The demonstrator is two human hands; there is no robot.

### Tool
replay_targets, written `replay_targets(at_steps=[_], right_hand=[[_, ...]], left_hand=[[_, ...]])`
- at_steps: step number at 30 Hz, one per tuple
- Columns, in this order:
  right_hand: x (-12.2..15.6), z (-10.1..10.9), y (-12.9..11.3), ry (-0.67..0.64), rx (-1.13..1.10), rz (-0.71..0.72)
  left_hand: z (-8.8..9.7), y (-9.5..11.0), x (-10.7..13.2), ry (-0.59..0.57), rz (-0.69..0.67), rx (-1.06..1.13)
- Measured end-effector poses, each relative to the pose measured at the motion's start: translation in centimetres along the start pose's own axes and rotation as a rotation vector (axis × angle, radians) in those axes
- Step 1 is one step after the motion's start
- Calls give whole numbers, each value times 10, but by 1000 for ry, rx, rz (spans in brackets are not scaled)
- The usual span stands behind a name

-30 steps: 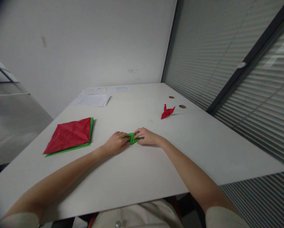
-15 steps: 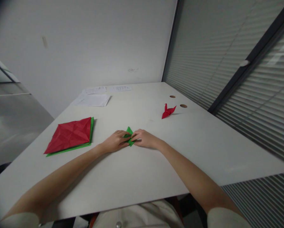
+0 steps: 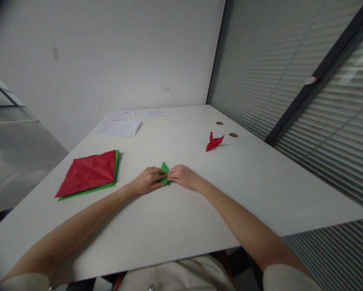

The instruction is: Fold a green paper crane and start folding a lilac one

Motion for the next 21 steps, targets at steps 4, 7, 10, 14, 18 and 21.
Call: replay_targets(at_steps=[4, 7, 10, 14, 18, 21], right_hand=[[2, 5, -2, 12, -78, -40], [2, 2, 2, -10, -67, -57], [-1, -4, 12, 19, -81, -98], [-2, -8, 29, 107, -150, -213], [-1, -9, 43, 162, -147, -346], [1, -8, 49, 173, -180, -358]], left_hand=[[1, 1, 0, 4, 8, -30], [1, 2, 0, 2, -2, -44], [2, 2, 1, 19, -31, -22], [5, 5, 2, 3, -53, -13], [6, 6, 2, -18, -50, -1], [5, 4, 1, 23, -15, 43]])
Point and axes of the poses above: each hand's wrist, its own x-axis away from the middle knuckle, its own z-axis out of the back of the hand, y = z × x, the point moved 6 cm from there along -x, towards the middle knuckle, and after that the axes turned 8 degrees about -z, right-handed, at the moved point
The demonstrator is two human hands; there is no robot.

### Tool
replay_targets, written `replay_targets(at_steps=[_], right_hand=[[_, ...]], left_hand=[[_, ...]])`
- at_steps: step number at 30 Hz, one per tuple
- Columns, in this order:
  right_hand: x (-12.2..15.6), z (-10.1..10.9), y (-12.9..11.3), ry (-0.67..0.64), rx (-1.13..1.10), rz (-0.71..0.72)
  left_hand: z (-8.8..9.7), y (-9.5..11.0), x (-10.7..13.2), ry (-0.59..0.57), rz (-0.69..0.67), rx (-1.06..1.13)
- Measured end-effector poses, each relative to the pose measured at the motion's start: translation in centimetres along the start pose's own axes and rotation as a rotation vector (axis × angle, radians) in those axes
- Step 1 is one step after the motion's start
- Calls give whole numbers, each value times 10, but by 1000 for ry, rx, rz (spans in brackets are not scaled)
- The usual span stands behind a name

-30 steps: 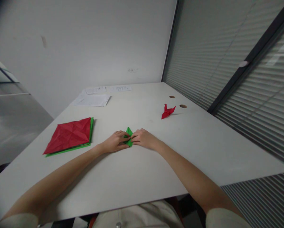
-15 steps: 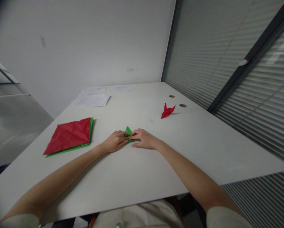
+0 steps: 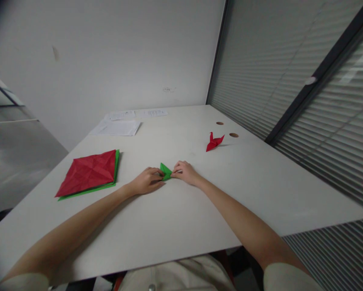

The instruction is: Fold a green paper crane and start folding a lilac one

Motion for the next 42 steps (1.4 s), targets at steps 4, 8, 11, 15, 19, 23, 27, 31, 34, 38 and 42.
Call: replay_targets(at_steps=[4, 8, 11, 15, 19, 23, 27, 31, 34, 38, 42], right_hand=[[2, 0, 0, -77, -32, 72], [1, -1, 2, -65, 15, 43], [1, -2, 3, -14, 78, -30], [3, -5, 3, 50, 151, -164], [6, -7, 3, 103, 201, -251], [7, -7, 3, 143, 235, -274], [7, -5, 5, 131, 226, -272], [7, -2, 9, 125, 216, -285], [6, -2, 10, 136, 207, -286], [5, -2, 13, 133, 192, -286], [4, -2, 15, 88, 145, -264]], left_hand=[[-4, -5, -1, 63, 131, 5], [-6, -5, -1, 83, 199, -4], [-5, -8, -2, 125, 227, 71], [-9, -17, -2, 164, 269, 190], [-12, -22, 0, 192, 303, 210], [-10, -23, 1, 253, 308, 189], [-11, -13, -4, 187, 143, 76], [-11, -6, -6, 123, 47, -35], [-9, -5, -6, 105, 56, -94], [-8, -2, -6, 59, 57, -114], [-6, -1, -6, 68, 45, -111]])
Point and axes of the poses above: each hand's wrist, its own x-axis away from the middle knuckle, its own z-axis out of the back of the hand, y = z × x, the point moved 6 cm from there along -x, towards the middle knuckle, and after that the axes turned 8 degrees about -z, right-handed, at the moved point
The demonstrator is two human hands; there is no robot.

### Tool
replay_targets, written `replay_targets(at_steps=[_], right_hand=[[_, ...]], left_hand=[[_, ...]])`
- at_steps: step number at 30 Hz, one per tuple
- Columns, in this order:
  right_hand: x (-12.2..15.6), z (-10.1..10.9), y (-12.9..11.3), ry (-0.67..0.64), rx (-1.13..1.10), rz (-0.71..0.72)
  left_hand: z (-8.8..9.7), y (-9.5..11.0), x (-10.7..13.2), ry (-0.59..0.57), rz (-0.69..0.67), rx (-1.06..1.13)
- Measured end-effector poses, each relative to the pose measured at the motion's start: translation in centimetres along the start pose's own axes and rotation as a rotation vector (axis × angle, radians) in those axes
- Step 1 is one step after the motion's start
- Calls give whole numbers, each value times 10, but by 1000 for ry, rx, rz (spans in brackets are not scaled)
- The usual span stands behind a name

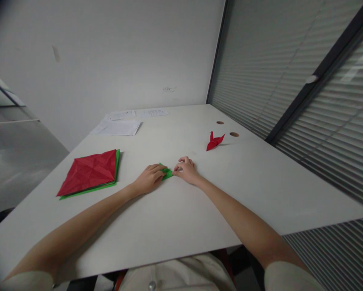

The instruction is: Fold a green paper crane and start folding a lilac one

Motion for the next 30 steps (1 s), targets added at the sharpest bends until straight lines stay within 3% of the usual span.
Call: replay_targets(at_steps=[10, 19, 27, 30], right_hand=[[8, 1, -9, 103, 50, -156], [8, 3, -11, 73, 74, -188], [3, 10, 2, 32, 112, -273], [2, 15, -2, 59, 57, -223]], left_hand=[[-3, 0, -2, -15, -18, -32], [-2, 7, -2, -97, -81, 13], [7, 8, 5, -92, -72, 126], [6, 4, 7, -72, -49, 151]])
Point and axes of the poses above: each hand's wrist, its own x-axis away from the middle knuckle, its own z-axis out of the back of the hand, y = z × x, the point moved 6 cm from there along -x, towards the middle knuckle, and after that the axes turned 8 degrees about -z, right-handed, at the moved point
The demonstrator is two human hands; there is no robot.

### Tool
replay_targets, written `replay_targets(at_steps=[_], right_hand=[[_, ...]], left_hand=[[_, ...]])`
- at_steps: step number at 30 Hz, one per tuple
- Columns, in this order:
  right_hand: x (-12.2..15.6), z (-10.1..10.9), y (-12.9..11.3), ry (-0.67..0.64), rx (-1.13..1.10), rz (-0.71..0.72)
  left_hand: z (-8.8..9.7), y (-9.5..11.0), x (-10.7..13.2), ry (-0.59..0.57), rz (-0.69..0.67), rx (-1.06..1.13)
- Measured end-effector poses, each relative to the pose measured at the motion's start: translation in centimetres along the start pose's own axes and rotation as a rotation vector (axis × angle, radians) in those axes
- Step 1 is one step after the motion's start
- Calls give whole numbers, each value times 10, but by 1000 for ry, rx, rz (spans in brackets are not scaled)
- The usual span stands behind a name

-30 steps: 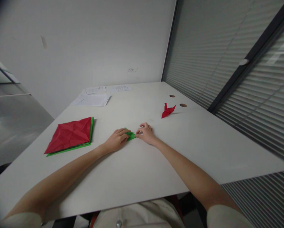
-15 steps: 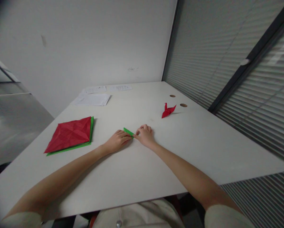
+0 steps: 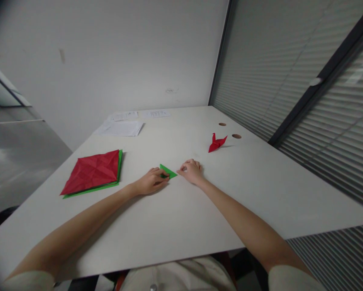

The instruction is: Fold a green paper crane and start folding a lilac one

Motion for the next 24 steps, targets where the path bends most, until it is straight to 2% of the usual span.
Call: replay_targets(at_steps=[3, 5, 7, 11, 15, 18, 21, 24], right_hand=[[5, -1, -19, -72, -137, 258], [12, -4, -31, -136, -151, 436], [16, -8, -36, -156, -103, 502], [19, -11, -36, -158, -82, 480], [20, -7, -39, -182, -208, 451], [21, -6, -41, -272, -329, 439], [23, -7, -41, -415, -466, 409], [20, -5, -39, -474, -663, 351]], left_hand=[[1, 1, 2, -9, -13, 6], [2, 3, 3, -33, -34, -3], [3, 6, 3, -55, -43, -12], [6, 11, 5, -38, -31, 0], [8, 11, 8, 43, 10, 27], [8, 7, 11, 85, 54, 7], [5, 3, 13, 77, 73, 21], [7, -2, 12, 88, 89, 72]])
Point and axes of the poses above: each hand's wrist, its own x-axis away from the middle knuckle, its own z-axis out of the back of the hand, y = z × x, the point moved 6 cm from there along -x, towards the middle knuckle, and after that the axes turned 8 degrees about -z, right-handed, at the moved point
